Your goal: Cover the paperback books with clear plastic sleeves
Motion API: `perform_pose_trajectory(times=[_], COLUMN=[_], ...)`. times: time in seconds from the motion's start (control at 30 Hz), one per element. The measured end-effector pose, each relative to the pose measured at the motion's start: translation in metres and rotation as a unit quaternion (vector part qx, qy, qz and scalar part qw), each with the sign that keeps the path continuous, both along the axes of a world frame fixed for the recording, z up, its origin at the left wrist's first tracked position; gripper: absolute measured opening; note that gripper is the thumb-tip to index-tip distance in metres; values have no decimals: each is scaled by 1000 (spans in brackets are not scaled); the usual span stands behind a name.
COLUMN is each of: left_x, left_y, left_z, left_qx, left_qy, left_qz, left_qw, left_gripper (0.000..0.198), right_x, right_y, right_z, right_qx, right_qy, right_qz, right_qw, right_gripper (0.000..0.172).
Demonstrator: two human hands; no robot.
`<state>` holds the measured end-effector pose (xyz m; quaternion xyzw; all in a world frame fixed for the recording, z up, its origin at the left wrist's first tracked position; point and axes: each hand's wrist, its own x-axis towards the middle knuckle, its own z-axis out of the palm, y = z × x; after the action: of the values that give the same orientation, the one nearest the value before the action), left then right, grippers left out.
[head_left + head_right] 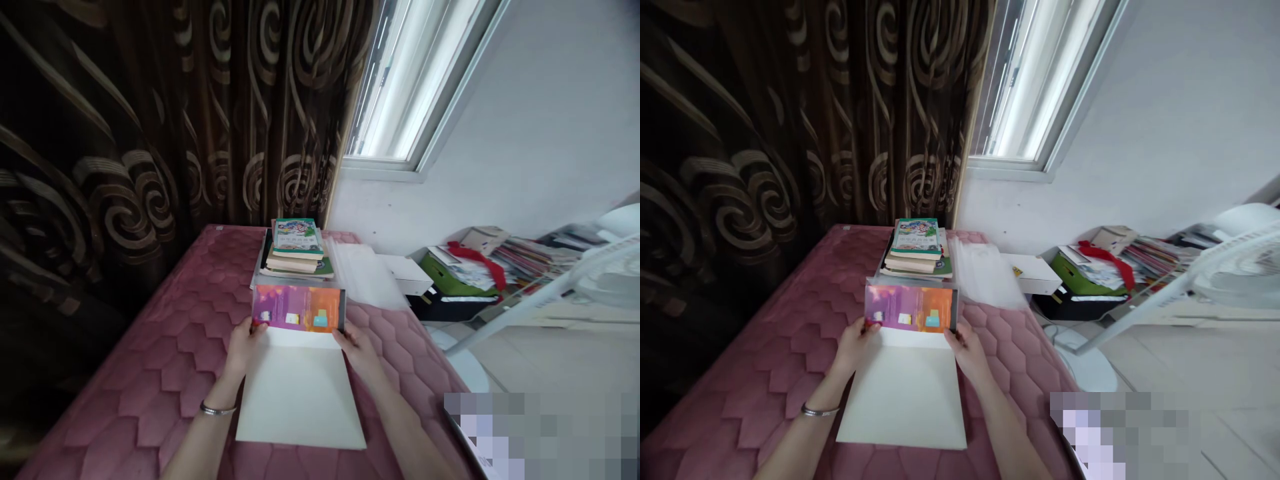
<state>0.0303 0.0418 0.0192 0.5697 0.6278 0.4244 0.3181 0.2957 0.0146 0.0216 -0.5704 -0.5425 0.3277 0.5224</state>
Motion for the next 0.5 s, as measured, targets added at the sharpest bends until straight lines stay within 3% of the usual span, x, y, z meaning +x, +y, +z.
perform_pose_trajectory(times=[0.1,0.27,0.5], left_x=[-3,-12,-12], left_y=[-2,-10,-13], left_z=[1,5,8], left_qx=[-8,-54,-44], left_qy=[-40,-162,-199], left_qz=[-16,-128,-107], left_qw=[999,977,973], left_gripper=[26,41,47], right_x=[0,-1,-3], right_y=[-2,-6,-6], right_z=[-8,-17,-21], right_qx=[-20,-27,-11], right_qy=[11,4,-31], right_qz=[41,22,-2], right_qw=[999,999,999], right_gripper=[42,45,39])
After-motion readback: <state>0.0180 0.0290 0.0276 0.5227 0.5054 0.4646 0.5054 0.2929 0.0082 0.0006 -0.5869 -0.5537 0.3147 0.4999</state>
